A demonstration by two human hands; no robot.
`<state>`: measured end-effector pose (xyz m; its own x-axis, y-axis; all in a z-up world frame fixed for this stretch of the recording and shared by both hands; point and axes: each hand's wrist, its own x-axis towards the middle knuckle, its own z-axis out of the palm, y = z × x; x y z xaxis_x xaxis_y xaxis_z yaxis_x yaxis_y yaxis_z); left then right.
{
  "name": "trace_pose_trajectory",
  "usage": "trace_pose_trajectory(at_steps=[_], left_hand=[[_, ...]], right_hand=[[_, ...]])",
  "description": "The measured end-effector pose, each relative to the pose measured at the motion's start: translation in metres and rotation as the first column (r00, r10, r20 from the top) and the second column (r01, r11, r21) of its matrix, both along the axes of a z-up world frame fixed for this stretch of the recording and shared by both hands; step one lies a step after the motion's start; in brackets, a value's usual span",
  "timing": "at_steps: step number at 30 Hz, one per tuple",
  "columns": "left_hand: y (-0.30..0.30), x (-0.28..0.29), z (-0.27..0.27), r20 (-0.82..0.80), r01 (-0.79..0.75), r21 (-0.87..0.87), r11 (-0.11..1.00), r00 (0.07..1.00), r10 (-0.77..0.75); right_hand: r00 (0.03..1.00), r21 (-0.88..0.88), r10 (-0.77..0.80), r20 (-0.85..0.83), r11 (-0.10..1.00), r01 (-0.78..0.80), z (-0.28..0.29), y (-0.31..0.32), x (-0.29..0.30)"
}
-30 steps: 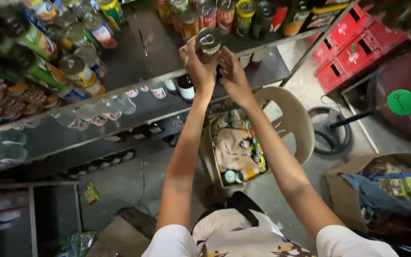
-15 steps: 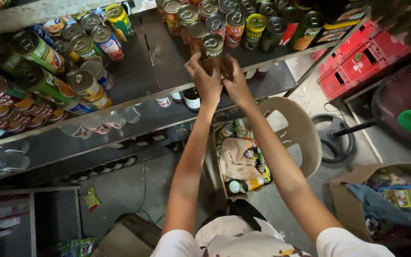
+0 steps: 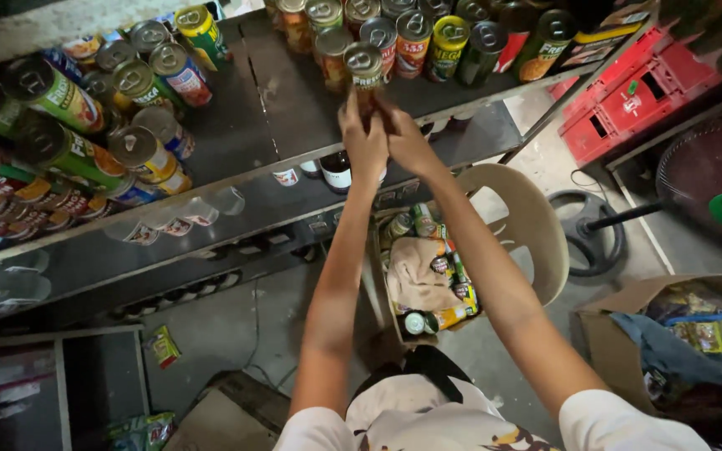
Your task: Wiping dust off canned goods with a cloth and placing them onto retail shelves.
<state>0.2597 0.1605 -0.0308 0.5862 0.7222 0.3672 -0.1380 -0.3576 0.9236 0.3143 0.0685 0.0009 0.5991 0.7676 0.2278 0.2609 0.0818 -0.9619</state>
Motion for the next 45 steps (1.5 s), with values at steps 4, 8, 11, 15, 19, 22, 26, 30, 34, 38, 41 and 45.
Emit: trace_pose_trajectory(at_steps=[4,8,11,15,19,22,26,30,34,38,41,45], left_hand=[[0.023,0.025,-0.025,0.026,-0.014,0.031,0.999,1.0,0.013],[0.04,0.038,-0.04,0.064,-0.065,0.051,0.997,0.996,0.062],[0.04,0.023,-0.029,0.069,-0.034,0.015,0.999,0.997,0.033],[0.002,-0.028,-0.027,0.145,-0.119,0.131,0.984,0.984,0.1],[-0.034,-0.065,-0.098,0.229,0.097,-0.219,0.971,0.972,-0.046],[-0.068,-0.111,-0.165,0.322,0.257,-0.377,0.89,0.937,-0.134],[-0.092,-0.145,-0.262,0.107,0.176,-0.439,0.881,0.984,-0.143],[-0.133,-0.19,-0.365,-0.405,0.126,-0.346,0.93,0.874,-0.269],[-0.166,-0.202,-0.4,-0.586,0.1,-0.209,0.973,0.783,-0.206],[-0.18,-0.205,-0.412,-0.501,0.079,-0.356,0.931,0.825,-0.261],[-0.177,-0.194,-0.383,-0.527,0.073,-0.259,0.963,0.825,-0.204],[-0.166,-0.139,-0.392,-0.6,0.036,-0.189,0.981,0.786,-0.145]], right_hand=[[0.998,0.06,0.033,0.048,0.998,-0.036,-0.026,0.019,0.018],[0.983,0.094,0.033,0.178,0.994,-0.051,-0.017,0.031,0.021],[0.973,0.137,0.024,0.229,0.989,-0.057,-0.022,0.031,0.018],[0.992,0.168,-0.056,0.115,0.985,0.036,-0.042,-0.005,-0.006],[0.986,0.13,-0.1,-0.134,0.984,0.118,-0.09,-0.075,-0.035],[0.964,0.071,-0.118,-0.24,0.988,0.139,-0.14,-0.127,-0.061],[0.951,-0.207,-0.307,0.032,0.929,0.307,-0.202,-0.157,-0.085],[0.921,-0.412,-0.16,0.356,0.858,0.308,-0.305,-0.17,-0.123],[0.729,-0.463,0.08,0.679,0.818,0.341,-0.369,-0.177,-0.167],[0.907,-0.673,0.03,0.419,0.681,0.288,-0.384,-0.193,-0.182],[0.945,-0.766,0.0,0.327,0.586,0.265,-0.374,-0.206,-0.167],[0.913,-0.677,-0.149,0.38,0.628,0.384,-0.355,-0.219,-0.115]])
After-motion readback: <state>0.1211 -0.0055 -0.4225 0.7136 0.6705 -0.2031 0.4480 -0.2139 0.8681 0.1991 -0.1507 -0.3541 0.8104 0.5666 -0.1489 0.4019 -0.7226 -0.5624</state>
